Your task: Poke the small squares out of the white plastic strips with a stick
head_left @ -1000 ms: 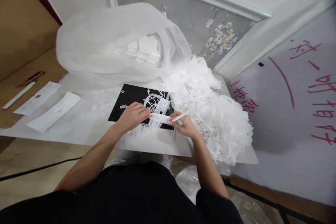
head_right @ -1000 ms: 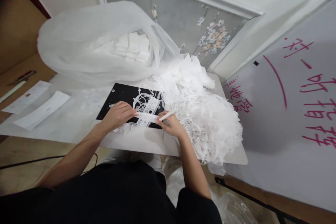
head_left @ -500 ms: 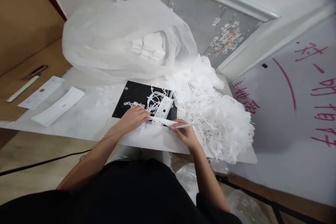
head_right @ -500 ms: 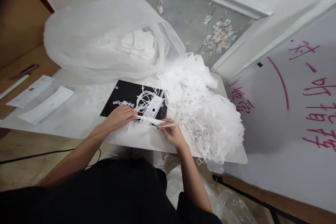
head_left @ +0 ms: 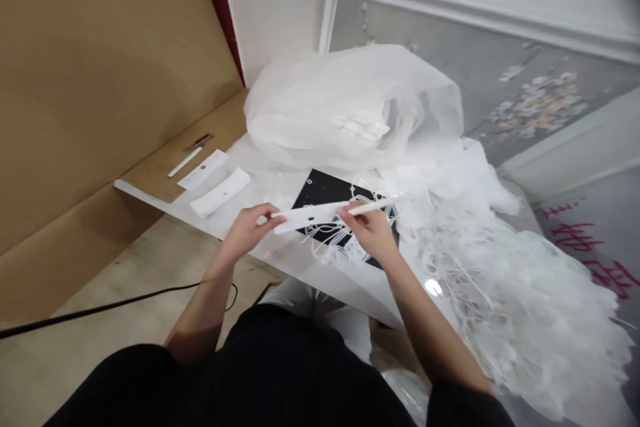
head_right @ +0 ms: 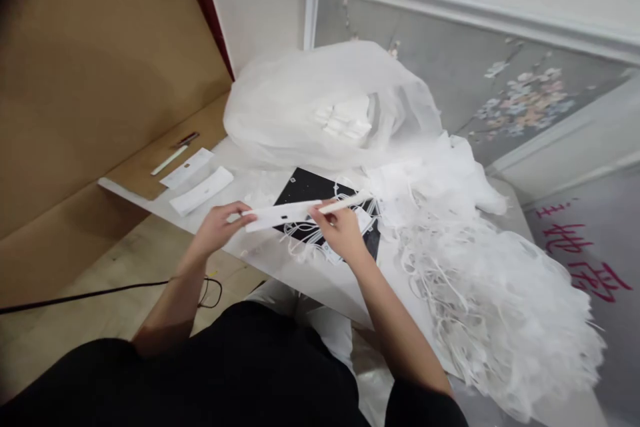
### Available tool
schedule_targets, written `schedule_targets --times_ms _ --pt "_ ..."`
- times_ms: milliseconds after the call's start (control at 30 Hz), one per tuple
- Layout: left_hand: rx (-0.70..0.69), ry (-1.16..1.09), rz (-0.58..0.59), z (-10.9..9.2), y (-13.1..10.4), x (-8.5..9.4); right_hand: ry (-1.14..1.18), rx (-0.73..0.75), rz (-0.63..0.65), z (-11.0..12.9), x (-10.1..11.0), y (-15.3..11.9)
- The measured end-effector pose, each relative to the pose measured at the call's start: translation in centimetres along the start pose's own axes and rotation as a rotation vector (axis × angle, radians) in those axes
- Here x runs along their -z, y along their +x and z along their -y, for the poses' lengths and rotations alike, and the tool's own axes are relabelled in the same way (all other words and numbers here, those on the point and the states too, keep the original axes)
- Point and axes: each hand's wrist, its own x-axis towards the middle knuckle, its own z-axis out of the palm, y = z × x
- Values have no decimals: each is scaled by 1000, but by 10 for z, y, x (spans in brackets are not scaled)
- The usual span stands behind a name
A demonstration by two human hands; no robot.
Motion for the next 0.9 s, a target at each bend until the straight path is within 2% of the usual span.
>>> schedule_targets --times_ms 100,200,300,400,533,733,833,900 --pt "185 -58 -242 33 -21 51 -38 52 147 34 -55 62" --pt "326 -18 -472 62 -33 86 -65 117 262 60 -120 117" --pt "477 106 -568 84 -32 103 -169 100 250 78 -175 156" --pt "596 170 -547 101 -24 105 -229 85 238 84 -210 177" --pt "664 222 -523 116 -18 97 -263 48 241 76 -228 186" --pt "705 306 -501 126 -20 92 -228 19 246 64 -235 182" --pt "706 342 -501 122 -21 93 -177 69 227 70 -226 169" --pt "677 394 -571 116 -23 90 -94 137 192 73 -209 150"
